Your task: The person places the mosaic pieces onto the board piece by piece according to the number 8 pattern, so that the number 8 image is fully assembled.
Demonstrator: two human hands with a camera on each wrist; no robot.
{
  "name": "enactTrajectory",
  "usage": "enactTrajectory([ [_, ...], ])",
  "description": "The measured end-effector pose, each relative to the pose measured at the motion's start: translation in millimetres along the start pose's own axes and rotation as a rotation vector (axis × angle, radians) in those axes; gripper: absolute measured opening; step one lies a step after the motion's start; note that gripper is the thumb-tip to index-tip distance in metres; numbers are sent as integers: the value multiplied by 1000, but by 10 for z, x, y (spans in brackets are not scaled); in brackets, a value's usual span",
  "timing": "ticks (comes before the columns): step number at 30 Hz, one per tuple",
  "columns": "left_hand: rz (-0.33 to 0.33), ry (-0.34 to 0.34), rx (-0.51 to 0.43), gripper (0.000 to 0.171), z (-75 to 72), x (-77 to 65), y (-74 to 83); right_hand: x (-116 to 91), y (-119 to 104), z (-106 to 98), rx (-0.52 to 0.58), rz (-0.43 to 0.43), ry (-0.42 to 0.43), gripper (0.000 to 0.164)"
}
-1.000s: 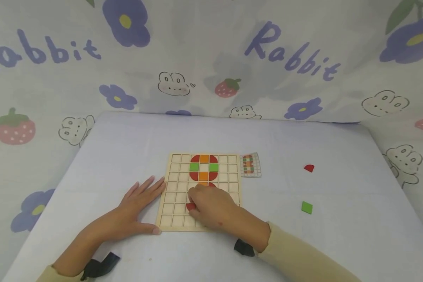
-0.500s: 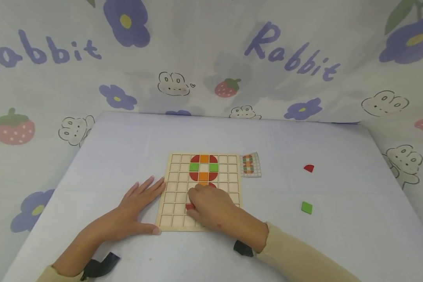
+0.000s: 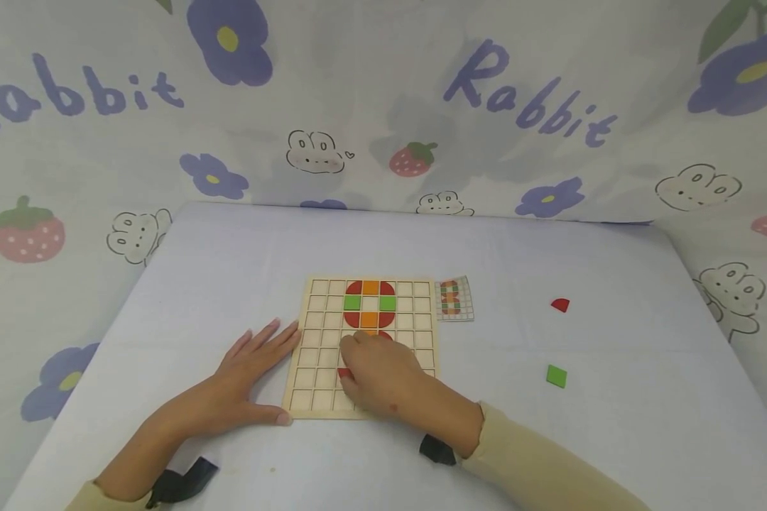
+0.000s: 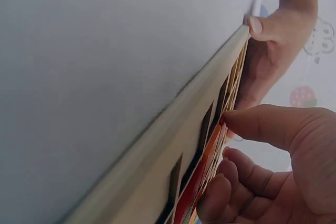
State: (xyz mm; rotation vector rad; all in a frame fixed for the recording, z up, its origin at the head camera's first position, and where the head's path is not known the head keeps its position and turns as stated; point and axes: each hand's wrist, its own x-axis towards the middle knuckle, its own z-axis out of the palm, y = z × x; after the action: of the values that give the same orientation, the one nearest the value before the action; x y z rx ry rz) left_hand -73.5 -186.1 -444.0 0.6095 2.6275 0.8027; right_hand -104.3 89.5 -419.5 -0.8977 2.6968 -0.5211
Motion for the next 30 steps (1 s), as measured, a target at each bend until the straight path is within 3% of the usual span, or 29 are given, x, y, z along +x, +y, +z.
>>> enactTrajectory([
  [9,-4,3,8,122,-4,23,5,-92,127,-56,79,30,35,21],
  [14,-13,6,10,123,13,31,6,-224,317,-191,86,69,50,20],
  [17,-20,4,5,123,24,21,18,-358,551,-349,83,88,84,16],
  [22,-19,3,9,121,19,3,38,-643,1133,-701,103,155,173,20],
  [30,-10,8,17,121,21,12,23,-1018,1947,-1008,93,347,231,52],
])
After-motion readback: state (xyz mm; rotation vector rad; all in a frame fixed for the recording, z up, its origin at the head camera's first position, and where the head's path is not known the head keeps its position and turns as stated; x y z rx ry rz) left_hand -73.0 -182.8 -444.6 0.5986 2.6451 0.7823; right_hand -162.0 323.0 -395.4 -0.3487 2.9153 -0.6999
